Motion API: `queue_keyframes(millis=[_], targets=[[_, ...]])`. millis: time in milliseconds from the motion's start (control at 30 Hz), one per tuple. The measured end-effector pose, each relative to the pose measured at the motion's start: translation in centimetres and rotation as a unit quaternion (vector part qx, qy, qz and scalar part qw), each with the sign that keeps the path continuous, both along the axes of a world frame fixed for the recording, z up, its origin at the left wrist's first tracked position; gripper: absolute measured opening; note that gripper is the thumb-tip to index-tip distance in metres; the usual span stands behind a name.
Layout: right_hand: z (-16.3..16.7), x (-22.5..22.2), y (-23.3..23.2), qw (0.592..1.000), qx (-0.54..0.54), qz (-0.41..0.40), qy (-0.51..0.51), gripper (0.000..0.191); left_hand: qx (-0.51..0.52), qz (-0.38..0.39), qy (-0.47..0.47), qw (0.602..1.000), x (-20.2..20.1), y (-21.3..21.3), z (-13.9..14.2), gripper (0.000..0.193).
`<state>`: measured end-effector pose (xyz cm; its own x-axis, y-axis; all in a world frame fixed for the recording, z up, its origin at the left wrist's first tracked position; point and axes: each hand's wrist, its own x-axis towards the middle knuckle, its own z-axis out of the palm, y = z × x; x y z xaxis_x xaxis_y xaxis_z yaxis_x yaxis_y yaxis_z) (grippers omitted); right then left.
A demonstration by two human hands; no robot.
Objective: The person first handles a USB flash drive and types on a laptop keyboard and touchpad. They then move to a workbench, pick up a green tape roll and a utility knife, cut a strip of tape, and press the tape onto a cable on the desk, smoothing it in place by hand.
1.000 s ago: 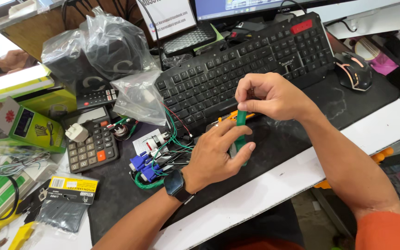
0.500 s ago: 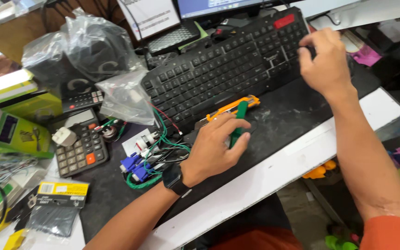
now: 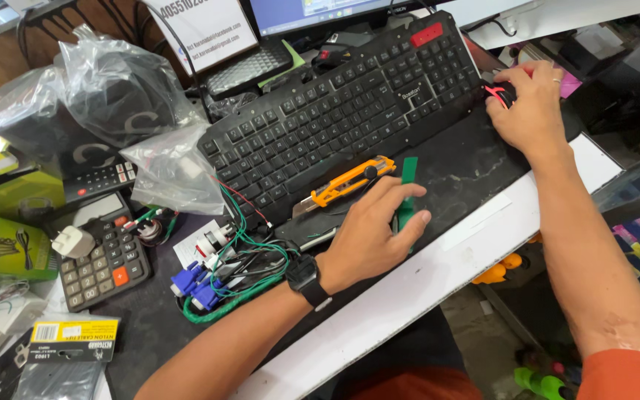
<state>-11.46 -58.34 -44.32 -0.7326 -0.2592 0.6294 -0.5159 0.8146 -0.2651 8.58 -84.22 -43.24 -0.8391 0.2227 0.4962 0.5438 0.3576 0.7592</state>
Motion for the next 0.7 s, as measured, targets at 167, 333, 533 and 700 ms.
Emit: queue_keyframes(millis=[167, 333, 533, 700], targets=[[-0.5, -0.5, 0.4, 1.000, -0.001, 0.003, 0.008, 0.033, -0.025, -0.001, 0.006, 1.000, 0.2, -0.1, 0.2, 0.030], [-1.2, -1.1, 1.1, 1.000, -0.003, -0.005, 0.005, 0.031, -0.030, -0.007, 0.008, 1.000, 0.0, 0.0, 0.3, 0.030], [-1.5, -1.1, 1.1, 1.000, 0.002, -0.002, 0.015, 0.033, -0.029, -0.004, -0.002, 1.000, -0.1, -0.1, 0.2, 0.030], [-1.6, -1.1, 1.3, 1.000, -0.021, -0.013, 0.000, 0.029, -0.031, -0.006, -0.001, 1.000, 0.0, -0.1, 0.2, 0.031]])
